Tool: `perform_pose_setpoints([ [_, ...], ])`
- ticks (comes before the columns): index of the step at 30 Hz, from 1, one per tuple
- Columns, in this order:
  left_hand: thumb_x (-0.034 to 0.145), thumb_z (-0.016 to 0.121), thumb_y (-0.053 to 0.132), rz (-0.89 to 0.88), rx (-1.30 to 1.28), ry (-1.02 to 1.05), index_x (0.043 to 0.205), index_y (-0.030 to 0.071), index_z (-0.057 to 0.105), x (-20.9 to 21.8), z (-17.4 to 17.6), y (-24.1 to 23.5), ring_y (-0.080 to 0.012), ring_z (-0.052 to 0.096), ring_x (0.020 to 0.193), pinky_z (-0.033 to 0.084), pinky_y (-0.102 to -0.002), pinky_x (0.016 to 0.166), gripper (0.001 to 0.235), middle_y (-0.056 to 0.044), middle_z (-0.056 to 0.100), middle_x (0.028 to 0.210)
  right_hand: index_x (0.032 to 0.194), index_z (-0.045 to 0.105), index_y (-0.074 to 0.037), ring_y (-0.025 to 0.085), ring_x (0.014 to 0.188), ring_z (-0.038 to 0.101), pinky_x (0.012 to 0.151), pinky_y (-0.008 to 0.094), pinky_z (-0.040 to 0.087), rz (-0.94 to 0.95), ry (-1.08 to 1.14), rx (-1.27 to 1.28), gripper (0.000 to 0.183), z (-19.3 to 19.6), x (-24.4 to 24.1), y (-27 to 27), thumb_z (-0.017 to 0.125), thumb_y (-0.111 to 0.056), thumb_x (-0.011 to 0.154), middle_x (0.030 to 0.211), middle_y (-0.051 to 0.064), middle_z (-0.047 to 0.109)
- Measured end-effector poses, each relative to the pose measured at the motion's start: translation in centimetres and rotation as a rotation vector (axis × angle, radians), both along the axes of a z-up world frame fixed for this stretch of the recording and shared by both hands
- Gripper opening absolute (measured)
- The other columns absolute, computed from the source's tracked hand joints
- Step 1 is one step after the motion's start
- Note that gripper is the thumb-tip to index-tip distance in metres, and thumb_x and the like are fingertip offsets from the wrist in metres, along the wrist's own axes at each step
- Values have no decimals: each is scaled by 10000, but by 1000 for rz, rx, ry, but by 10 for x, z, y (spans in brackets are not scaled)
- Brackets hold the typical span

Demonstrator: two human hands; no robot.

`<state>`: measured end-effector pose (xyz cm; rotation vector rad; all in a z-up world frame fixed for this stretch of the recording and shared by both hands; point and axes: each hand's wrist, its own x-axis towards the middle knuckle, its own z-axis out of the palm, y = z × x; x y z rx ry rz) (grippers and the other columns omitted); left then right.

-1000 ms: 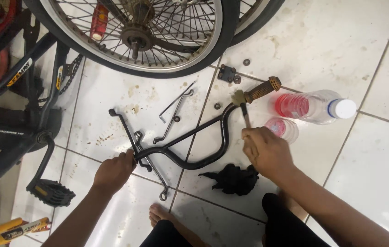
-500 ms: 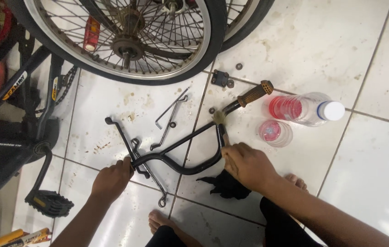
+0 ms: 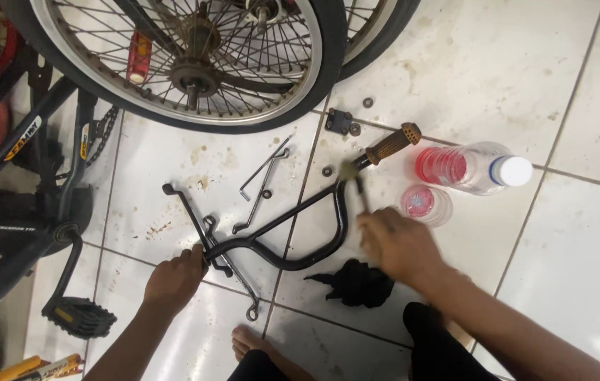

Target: Cleaning a bicycle handlebar using a brush and cleaning solution

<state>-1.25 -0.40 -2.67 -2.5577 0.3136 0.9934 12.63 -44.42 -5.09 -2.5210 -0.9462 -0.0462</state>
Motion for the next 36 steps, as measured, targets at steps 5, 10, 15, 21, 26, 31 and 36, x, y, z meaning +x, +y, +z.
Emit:
perform_pose_setpoints([
  [5,1043,463,309,1,-4,8,1204,106,495,2,8,-7,-131,729,684,601,-294,608,261,27,619,819,1112,617,-207,285,688,682,560,393,559,14,29,-29,237,-2,-8,4,566,-373,951,825,68,614],
  [10,1058,443,322,28,-21,-2,1211,112,496,5,9,-8,-115,725,673,593,-279,608,265,21,623,819,1079,613,-167,298,665,684,513,376,561,143,119,35,170,12,-3,10,550,-282,970,748,77,607],
  [15,1017,511,237,-51,-7,-12,1257,62,494,-1,1,1,-113,713,650,587,-274,580,298,32,613,798,1093,624,-247,236,738,677,577,348,555,-37,-92,-120,197,-3,8,-7,561,-360,943,852,15,596],
  [21,1023,505,259,-68,0,-42,1250,70,498,4,8,-5,-87,701,626,578,-252,568,295,43,602,781,1094,598,-222,324,695,700,517,445,573,110,181,33,208,10,-7,17,610,-294,899,803,79,632],
  [26,1027,494,281,-10,-29,-30,1333,47,486,-2,5,-2,-129,733,689,610,-300,613,385,12,632,831,1147,623,-266,276,730,702,567,398,572,-29,-9,-87,232,-25,-7,-2,566,-358,942,903,41,633],
  [31,1024,496,271,-9,-24,-45,1337,44,486,0,4,-1,-118,718,662,598,-286,591,387,14,628,812,1098,632,-215,295,680,702,531,374,563,80,109,32,163,-1,-17,13,580,-303,970,818,71,642],
  [36,1031,484,297,-10,-51,-33,1339,30,493,-3,0,2,-115,719,662,597,-285,593,408,8,632,808,1106,657,-255,267,765,696,608,358,567,-101,17,-51,213,6,6,-6,592,-377,945,843,34,614],
])
